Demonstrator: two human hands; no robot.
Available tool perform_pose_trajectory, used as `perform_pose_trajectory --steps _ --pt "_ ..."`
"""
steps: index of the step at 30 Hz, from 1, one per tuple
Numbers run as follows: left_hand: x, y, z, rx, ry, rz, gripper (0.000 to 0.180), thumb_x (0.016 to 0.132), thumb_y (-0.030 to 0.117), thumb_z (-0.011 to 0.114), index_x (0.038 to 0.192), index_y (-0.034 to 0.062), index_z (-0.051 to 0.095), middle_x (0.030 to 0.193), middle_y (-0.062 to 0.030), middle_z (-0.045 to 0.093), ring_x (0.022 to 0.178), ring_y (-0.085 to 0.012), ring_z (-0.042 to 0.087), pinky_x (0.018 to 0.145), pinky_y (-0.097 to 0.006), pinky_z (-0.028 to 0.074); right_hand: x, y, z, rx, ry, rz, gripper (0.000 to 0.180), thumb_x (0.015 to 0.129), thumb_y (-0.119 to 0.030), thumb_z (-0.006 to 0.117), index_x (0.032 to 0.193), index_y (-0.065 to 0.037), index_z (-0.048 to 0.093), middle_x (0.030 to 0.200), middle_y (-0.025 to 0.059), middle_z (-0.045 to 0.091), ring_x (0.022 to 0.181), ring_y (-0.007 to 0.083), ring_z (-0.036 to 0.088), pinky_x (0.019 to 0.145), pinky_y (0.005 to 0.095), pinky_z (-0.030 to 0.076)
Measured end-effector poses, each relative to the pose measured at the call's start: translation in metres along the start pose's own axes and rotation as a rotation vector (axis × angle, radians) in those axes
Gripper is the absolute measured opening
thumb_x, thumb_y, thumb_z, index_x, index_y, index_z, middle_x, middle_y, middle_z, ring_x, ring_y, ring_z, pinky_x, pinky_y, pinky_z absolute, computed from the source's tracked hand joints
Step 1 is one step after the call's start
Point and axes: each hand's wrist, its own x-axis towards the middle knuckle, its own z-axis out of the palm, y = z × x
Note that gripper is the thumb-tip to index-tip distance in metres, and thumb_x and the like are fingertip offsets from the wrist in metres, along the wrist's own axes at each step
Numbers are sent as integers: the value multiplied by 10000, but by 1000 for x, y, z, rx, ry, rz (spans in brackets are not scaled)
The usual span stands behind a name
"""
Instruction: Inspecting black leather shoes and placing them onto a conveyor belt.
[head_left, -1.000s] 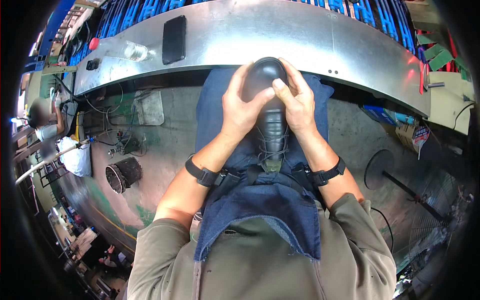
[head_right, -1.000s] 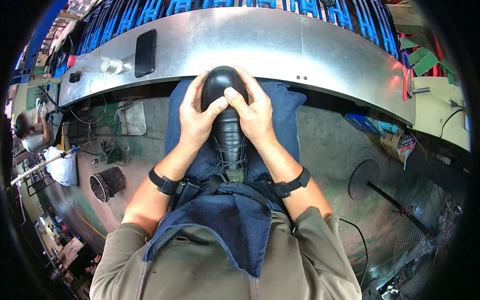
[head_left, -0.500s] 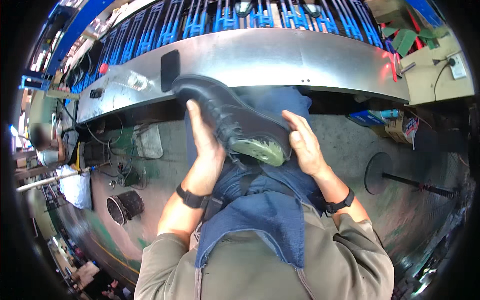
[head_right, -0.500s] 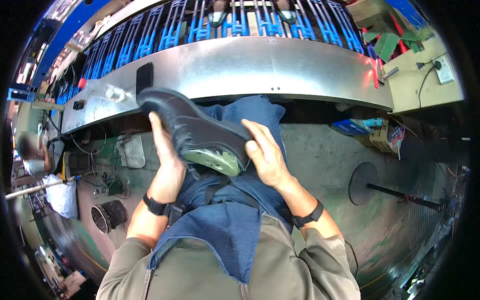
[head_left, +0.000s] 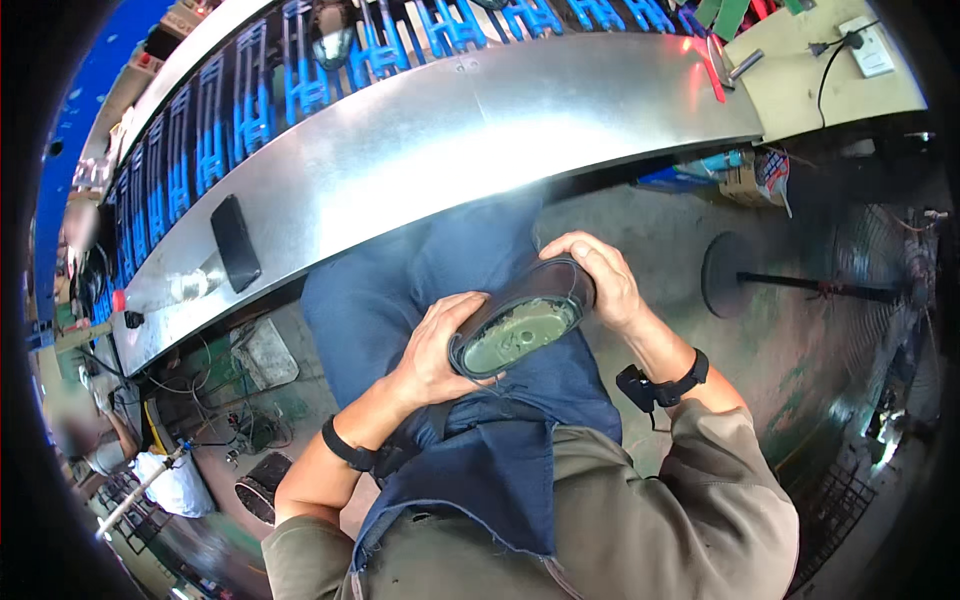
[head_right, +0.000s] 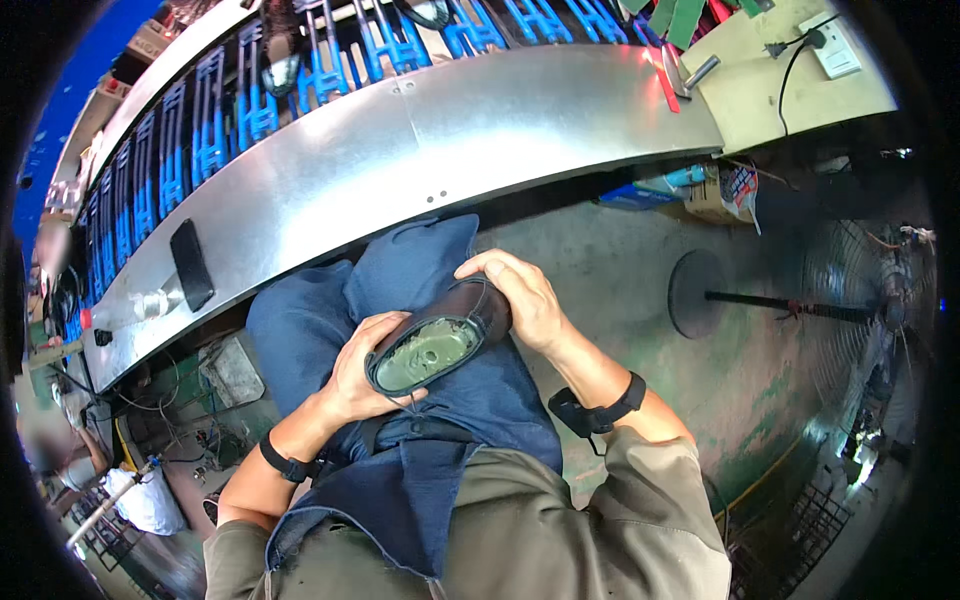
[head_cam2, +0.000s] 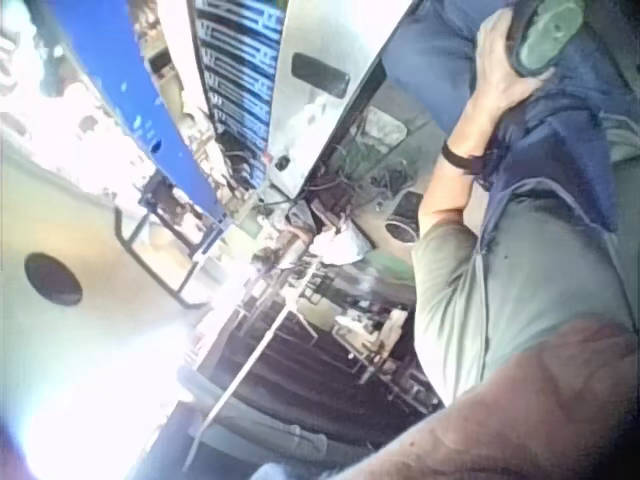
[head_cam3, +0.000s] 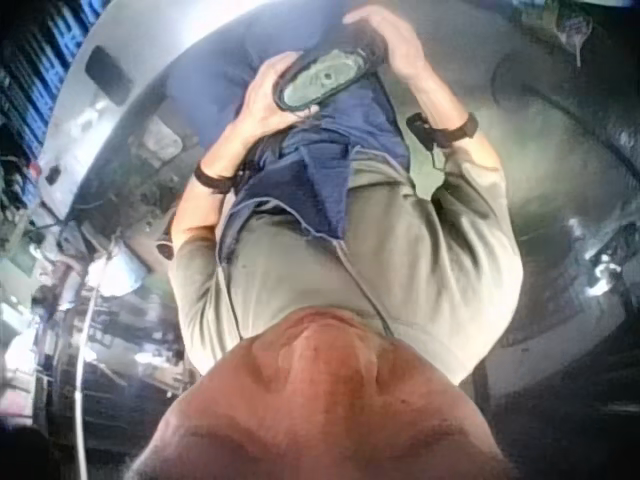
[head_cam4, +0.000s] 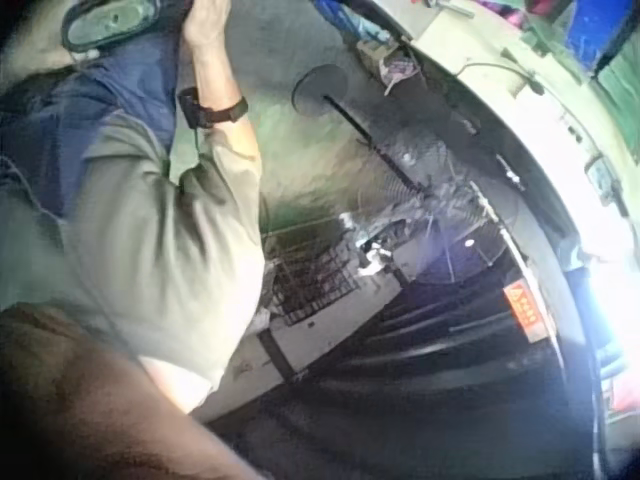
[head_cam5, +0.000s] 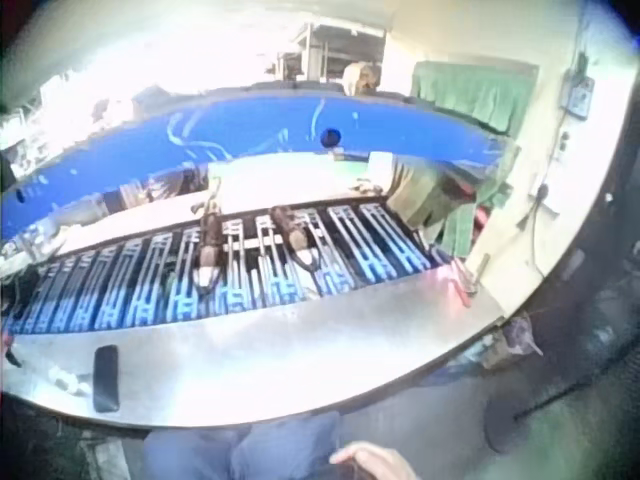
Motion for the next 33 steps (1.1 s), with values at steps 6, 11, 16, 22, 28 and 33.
perform_pose_trajectory --steps 6,11,16,22,28,33 --pt "10 -11 -8 0 84 2 845 669 355 911 1308 -13 499 1254 -205 592 1130 -376 602 983 -469 495 23 9 14 -173 174 -85 462 1033 -295 368 1033 28 698 1014 133 713 988 215 655 911 337 481" --pt "48 -11 -74 -378 173 -351 862 677 261 894 1376 -20 475 1273 -159 631 1213 -240 599 1034 -383 473 112 -31 22 309 111 213 671 1078 -547 290 1234 14 622 1108 101 684 1032 186 635 911 336 499" --pt "111 -62 -223 -686 760 -467 640 822 202 829 1328 -14 501 1127 -105 665 953 -182 655 877 -349 540 303 -63 52 -283 -104 7 591 997 -476 548 1354 -5 552 1132 164 680 1050 264 643 892 391 514" --pt "112 -261 -415 239 989 -521 793 765 359 866 1314 -49 464 1161 -236 648 1018 -358 666 917 -419 526 479 -38 191 -995 93 -232 910 837 -530 716 1509 -33 357 1551 257 325 1427 458 332 1160 538 312" --pt "120 -310 -405 473 887 -697 991 743 429 861 1405 -80 327 1376 -293 504 1290 -453 483 1072 -472 419 528 -29 202 -1334 131 -242 830 780 -503 743 1444 -80 484 1458 224 480 1366 397 434 1129 578 331" --pt "109 -223 -360 679 552 -504 765 757 248 826 1405 46 473 1454 -256 406 1293 -450 479 1066 -480 440 454 -55 77 212 -200 33 699 746 -111 640 1416 4 476 1153 96 605 1044 200 581 902 326 512"
